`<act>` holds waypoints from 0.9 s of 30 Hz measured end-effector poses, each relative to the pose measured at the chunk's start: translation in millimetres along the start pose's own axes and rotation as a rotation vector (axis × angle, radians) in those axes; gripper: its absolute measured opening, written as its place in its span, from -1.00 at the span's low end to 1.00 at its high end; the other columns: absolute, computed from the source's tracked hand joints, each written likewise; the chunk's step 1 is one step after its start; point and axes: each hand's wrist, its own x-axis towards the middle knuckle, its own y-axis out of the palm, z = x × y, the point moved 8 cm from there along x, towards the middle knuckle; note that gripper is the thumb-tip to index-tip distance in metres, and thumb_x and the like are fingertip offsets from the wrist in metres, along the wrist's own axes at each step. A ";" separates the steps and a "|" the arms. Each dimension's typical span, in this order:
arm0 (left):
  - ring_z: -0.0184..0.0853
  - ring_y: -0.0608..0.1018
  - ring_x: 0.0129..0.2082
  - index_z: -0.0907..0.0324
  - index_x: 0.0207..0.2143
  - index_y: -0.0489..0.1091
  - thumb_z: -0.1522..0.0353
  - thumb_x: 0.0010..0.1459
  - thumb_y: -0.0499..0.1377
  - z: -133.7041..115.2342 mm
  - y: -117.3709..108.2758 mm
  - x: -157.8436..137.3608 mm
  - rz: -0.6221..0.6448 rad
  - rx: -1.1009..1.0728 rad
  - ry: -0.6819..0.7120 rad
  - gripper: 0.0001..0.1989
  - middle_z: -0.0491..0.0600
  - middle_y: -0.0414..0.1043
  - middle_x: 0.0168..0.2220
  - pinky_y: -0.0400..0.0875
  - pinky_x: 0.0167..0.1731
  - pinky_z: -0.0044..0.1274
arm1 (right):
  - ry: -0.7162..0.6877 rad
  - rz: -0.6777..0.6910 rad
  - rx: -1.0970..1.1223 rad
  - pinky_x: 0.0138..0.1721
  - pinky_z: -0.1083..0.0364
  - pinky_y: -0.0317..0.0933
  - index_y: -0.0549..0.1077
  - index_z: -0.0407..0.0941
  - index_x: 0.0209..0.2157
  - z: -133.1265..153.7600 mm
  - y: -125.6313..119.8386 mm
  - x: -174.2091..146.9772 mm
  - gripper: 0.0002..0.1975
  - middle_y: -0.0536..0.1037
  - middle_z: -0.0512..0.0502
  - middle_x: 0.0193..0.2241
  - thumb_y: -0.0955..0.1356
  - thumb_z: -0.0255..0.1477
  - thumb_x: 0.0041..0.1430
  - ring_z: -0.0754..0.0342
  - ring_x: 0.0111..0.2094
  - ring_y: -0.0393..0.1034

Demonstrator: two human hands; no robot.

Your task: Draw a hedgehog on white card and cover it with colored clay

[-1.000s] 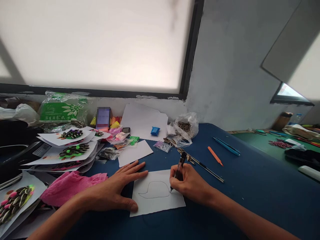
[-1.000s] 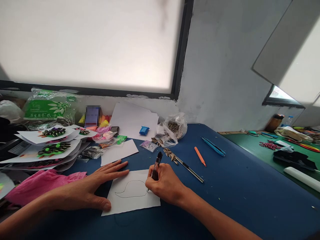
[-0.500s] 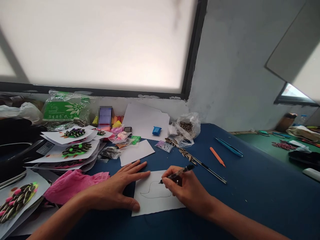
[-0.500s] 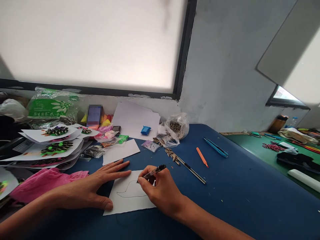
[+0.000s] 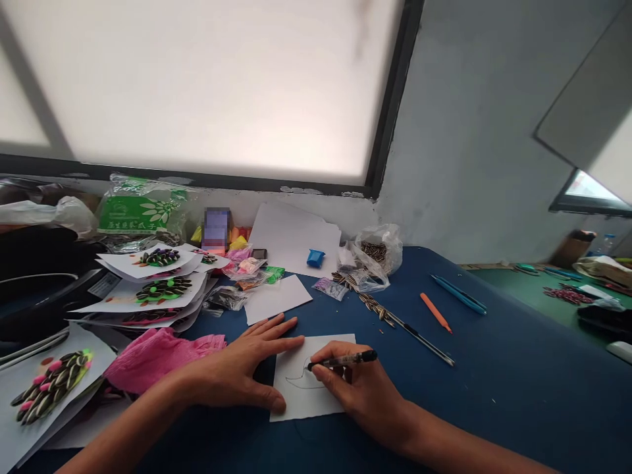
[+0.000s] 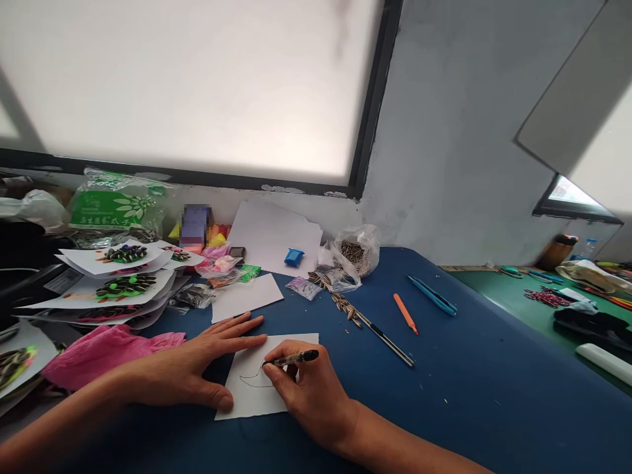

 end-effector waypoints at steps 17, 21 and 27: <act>0.01 -0.30 0.37 -0.17 0.31 -0.01 -0.12 -0.01 0.25 -1.5 -0.7 0.1 0.004 0.006 0.005 -0.10 -0.12 -0.32 0.41 -0.25 0.27 -0.06 | 0.042 0.035 -0.087 -0.48 0.17 0.18 0.50 -0.15 -0.39 3.1 -2.8 2.6 -0.85 0.51 -0.03 -0.49 0.31 -0.42 0.18 0.13 -0.49 0.34; 0.04 -0.29 0.37 -0.16 0.31 0.00 -0.12 -0.02 0.26 -2.4 -1.4 0.7 0.004 0.012 0.002 -0.10 -0.12 -0.32 0.41 -0.24 0.27 -0.05 | 0.039 0.043 -0.106 -0.48 0.17 0.17 0.50 -0.15 -0.40 3.8 -2.6 1.9 -0.86 0.51 -0.03 -0.49 0.31 -0.44 0.17 0.13 -0.49 0.33; 0.02 -0.30 0.37 -0.18 0.31 -0.01 -0.12 -0.01 0.25 -2.0 -0.9 -0.9 0.008 0.002 -0.009 -0.10 -0.15 -0.33 0.41 -0.26 0.28 -0.07 | 0.021 0.076 -0.093 -0.48 0.19 0.15 0.48 -0.15 -0.42 7.4 -1.3 0.1 -0.85 0.48 -0.02 -0.51 0.30 -0.45 0.18 0.15 -0.50 0.29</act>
